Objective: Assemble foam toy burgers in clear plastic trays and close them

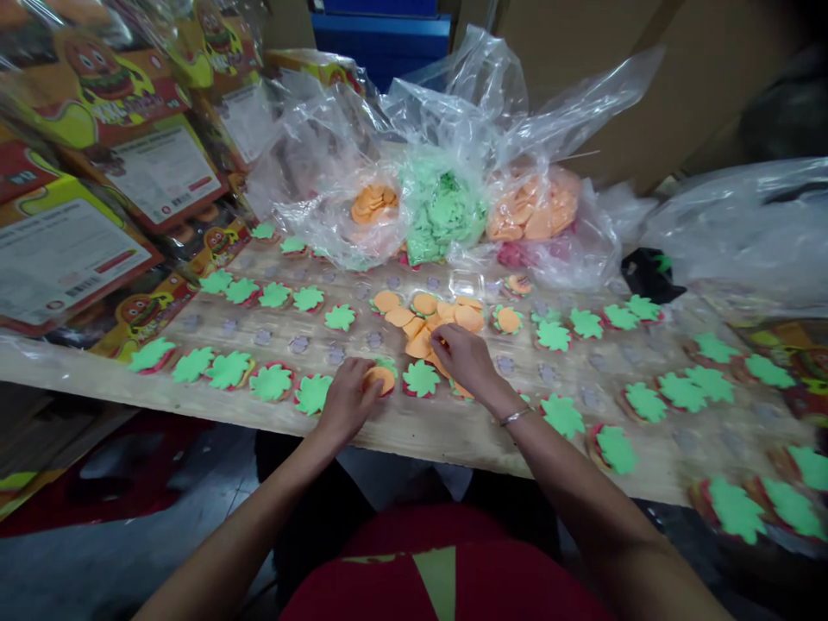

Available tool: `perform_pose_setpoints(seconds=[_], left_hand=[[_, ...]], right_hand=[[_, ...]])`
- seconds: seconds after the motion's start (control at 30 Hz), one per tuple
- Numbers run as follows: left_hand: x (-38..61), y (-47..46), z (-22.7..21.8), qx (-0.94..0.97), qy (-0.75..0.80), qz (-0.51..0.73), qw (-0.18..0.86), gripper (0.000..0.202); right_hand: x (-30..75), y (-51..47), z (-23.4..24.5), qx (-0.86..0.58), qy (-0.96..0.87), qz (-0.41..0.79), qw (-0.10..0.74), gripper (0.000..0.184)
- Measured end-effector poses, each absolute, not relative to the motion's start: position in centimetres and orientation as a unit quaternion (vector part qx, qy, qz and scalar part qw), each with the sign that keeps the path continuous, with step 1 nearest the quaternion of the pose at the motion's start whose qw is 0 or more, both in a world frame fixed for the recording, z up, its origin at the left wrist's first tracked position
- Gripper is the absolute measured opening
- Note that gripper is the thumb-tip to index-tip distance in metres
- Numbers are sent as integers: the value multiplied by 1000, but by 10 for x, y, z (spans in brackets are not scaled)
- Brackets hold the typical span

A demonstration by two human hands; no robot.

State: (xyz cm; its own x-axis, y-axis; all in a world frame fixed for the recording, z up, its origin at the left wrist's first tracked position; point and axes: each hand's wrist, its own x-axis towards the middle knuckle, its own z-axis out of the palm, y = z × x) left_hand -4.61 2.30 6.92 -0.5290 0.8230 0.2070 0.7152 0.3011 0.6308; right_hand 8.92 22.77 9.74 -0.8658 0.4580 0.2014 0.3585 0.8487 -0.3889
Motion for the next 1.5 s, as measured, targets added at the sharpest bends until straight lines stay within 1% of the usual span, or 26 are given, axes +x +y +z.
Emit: perform_pose_setpoints(seconds=[0.1, 0.17, 0.3, 0.37, 0.47, 0.57, 0.63, 0.7, 0.77, 0.8, 0.87, 0.93, 1.0, 1.03, 1.07, 1.13, 1.2, 1.27, 1.33, 1.4, 1.43, 1.5], left_hand=[[-46, 27, 74, 479, 824, 293, 71, 30], [-47, 30, 76, 480, 814, 316, 83, 33], [-52, 34, 76, 463, 787, 396, 96, 29], [-55, 34, 72, 456, 790, 401, 88, 24], [-59, 33, 69, 488, 798, 347, 71, 13], [-65, 32, 72, 528, 801, 275, 63, 7], [-73, 38, 77, 533, 806, 251, 54, 11], [-84, 54, 83, 533, 811, 238, 29, 15], [-93, 77, 87, 550, 802, 230, 12, 17], [-97, 91, 88, 561, 792, 238, 26, 22], [-102, 116, 87, 568, 769, 279, 93, 30], [-105, 135, 84, 543, 756, 329, 159, 23], [-109, 145, 79, 503, 760, 370, 181, 11], [-114, 145, 77, 479, 765, 391, 180, 10], [-119, 143, 77, 451, 769, 416, 180, 14], [-136, 132, 77, 387, 775, 464, 186, 22], [-156, 113, 81, 333, 778, 495, 199, 23], [-175, 93, 85, 298, 782, 504, 212, 22], [-190, 77, 86, 281, 793, 496, 215, 22], [-198, 71, 84, 282, 806, 478, 206, 22], [-200, 71, 82, 288, 813, 467, 198, 21], [-201, 74, 78, 305, 826, 439, 179, 18]], right_hand=[[81, 220, 93, -235, -961, 106, 103, 18], [78, 218, 91, -230, -965, 86, 94, 20], [79, 221, 87, -200, -966, 113, 117, 13], [81, 222, 86, -185, -964, 130, 138, 13], [81, 223, 84, -136, -969, 141, 148, 22], [78, 222, 83, -105, -981, 118, 115, 34], [73, 221, 83, -114, -985, 92, 93, 32], [67, 221, 84, -124, -986, 76, 80, 25], [62, 224, 85, -143, -985, 71, 70, 24], [61, 226, 86, -151, -983, 73, 68, 26], [60, 229, 86, -151, -982, 82, 72, 24], [61, 231, 84, -121, -985, 94, 84, 23], [63, 233, 80, -94, -984, 112, 102, 22], [63, 234, 77, -93, -980, 129, 117, 20], [64, 234, 75, -102, -973, 156, 139, 19], [64, 235, 73, -153, -941, 234, 194, 24], [63, 236, 74, -215, -886, 333, 240, 28], [60, 238, 79, -251, -817, 452, 254, 29], [54, 239, 84, -257, -737, 579, 234, 31], [48, 239, 88, -255, -665, 675, 192, 36], [45, 239, 89, -250, -644, 703, 169, 38], [39, 238, 91, -224, -640, 723, 129, 39]])
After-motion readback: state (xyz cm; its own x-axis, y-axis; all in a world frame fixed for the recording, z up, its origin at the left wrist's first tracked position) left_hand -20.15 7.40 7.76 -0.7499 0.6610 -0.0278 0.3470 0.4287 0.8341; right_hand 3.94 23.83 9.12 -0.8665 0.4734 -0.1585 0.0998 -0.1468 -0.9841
